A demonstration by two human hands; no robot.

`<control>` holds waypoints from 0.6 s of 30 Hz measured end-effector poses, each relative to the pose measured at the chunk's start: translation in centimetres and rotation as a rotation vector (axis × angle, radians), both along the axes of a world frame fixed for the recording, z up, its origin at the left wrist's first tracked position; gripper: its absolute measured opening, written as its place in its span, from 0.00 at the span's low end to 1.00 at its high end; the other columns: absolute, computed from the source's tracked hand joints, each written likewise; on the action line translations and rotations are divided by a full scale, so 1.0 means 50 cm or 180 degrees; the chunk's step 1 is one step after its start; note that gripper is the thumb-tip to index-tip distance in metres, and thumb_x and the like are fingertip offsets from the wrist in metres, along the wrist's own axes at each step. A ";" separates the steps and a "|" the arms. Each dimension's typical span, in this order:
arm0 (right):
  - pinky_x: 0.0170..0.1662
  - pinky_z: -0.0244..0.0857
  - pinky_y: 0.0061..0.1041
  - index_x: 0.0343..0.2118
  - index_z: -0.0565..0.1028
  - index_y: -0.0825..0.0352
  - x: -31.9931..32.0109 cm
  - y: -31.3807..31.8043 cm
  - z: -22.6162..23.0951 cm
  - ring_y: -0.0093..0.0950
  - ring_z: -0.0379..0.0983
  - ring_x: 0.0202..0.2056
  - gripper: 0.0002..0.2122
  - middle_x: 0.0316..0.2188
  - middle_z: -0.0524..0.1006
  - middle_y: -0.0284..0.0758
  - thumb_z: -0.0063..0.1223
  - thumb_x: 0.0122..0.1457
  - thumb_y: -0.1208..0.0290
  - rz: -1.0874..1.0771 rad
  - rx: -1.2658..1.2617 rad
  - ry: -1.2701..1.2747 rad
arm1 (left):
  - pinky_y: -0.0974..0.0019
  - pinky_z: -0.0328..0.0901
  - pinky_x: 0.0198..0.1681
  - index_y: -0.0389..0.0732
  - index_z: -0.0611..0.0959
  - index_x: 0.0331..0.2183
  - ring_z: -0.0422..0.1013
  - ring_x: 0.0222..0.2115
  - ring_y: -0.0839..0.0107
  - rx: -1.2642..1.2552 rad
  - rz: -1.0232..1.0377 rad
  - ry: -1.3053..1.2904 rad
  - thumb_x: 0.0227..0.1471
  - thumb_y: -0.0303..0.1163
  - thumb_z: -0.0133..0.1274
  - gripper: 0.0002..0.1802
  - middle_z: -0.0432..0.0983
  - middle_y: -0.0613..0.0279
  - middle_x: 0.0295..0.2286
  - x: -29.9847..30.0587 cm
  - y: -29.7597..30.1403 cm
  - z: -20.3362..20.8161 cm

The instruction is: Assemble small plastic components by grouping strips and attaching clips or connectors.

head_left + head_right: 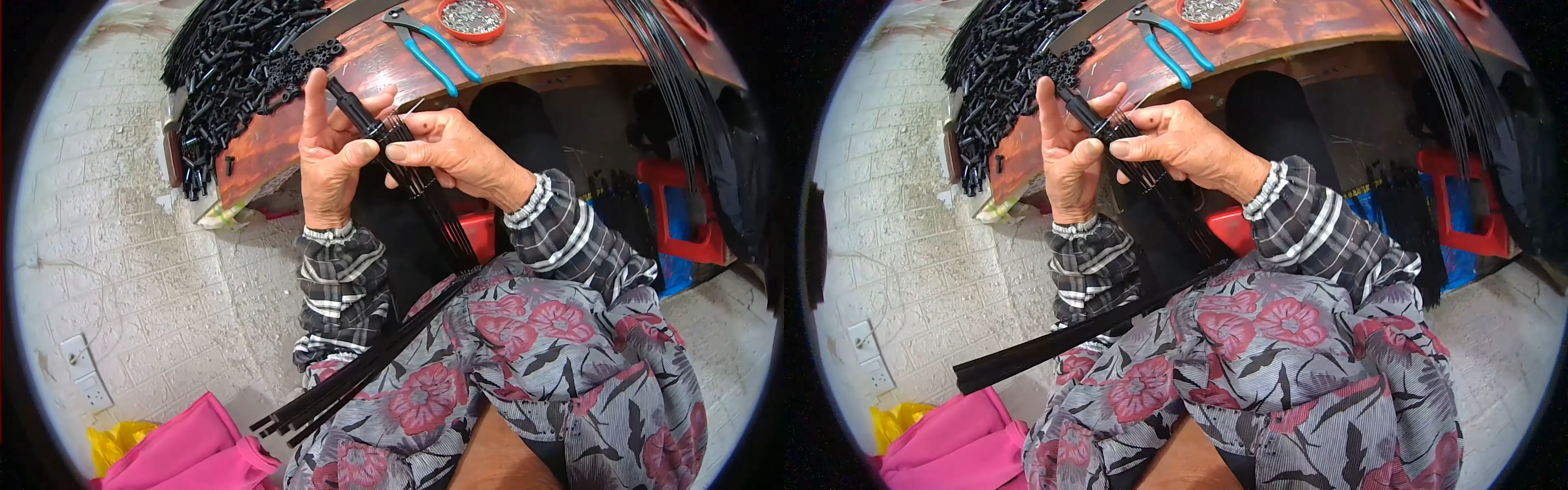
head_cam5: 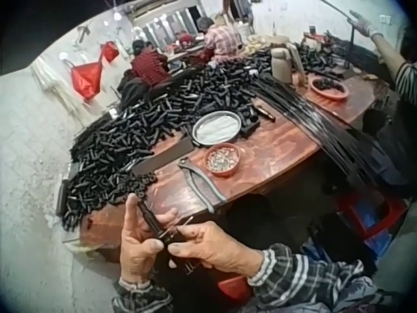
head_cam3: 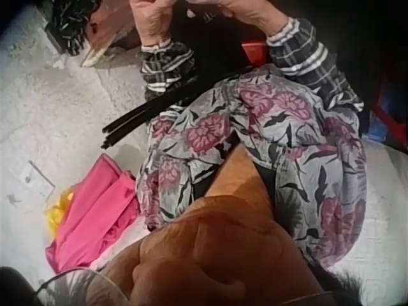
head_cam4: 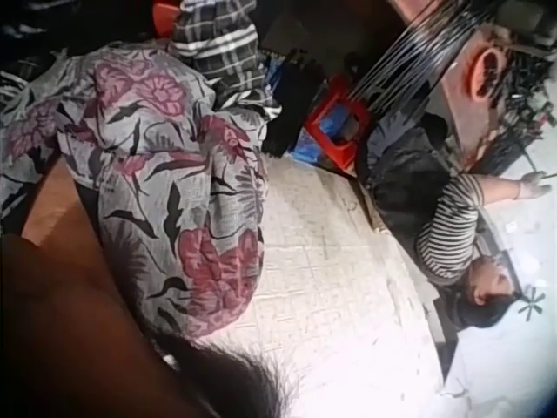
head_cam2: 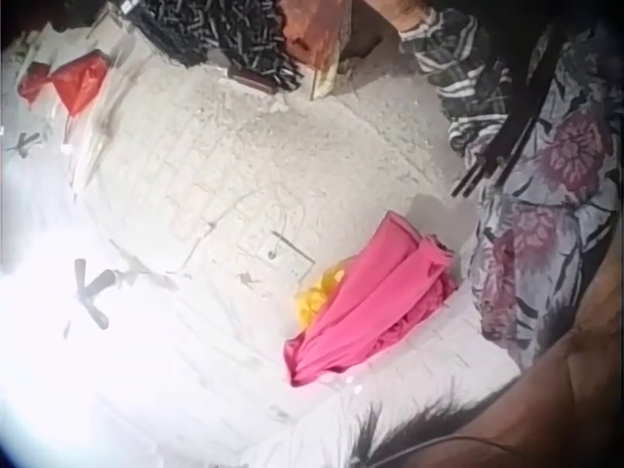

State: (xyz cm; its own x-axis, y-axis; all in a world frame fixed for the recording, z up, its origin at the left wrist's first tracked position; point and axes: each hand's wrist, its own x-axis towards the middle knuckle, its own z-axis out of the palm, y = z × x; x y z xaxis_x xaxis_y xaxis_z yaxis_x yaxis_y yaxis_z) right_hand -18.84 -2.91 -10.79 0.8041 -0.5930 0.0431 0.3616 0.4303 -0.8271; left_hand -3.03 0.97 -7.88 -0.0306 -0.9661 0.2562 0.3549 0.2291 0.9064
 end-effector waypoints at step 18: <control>0.11 0.46 0.05 0.35 0.69 0.67 -0.005 -0.005 0.013 0.10 0.63 0.13 0.13 0.21 0.75 0.34 0.50 0.52 0.63 -0.0131 -0.0042 0.0031 | 0.66 0.67 0.38 0.50 0.58 0.53 0.67 0.42 0.62 -0.0122 -0.0580 0.0039 0.38 0.21 0.53 0.39 0.66 0.46 0.43 0.012 -0.021 -0.027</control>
State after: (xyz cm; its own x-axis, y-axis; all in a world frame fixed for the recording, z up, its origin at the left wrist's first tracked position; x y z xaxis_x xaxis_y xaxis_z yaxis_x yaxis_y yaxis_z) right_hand -19.08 -3.14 -10.15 0.7793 -0.6251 0.0434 0.3708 0.4042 -0.8362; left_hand -2.41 -0.09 -9.21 -0.2010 -0.9344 0.2942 0.4045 0.1944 0.8936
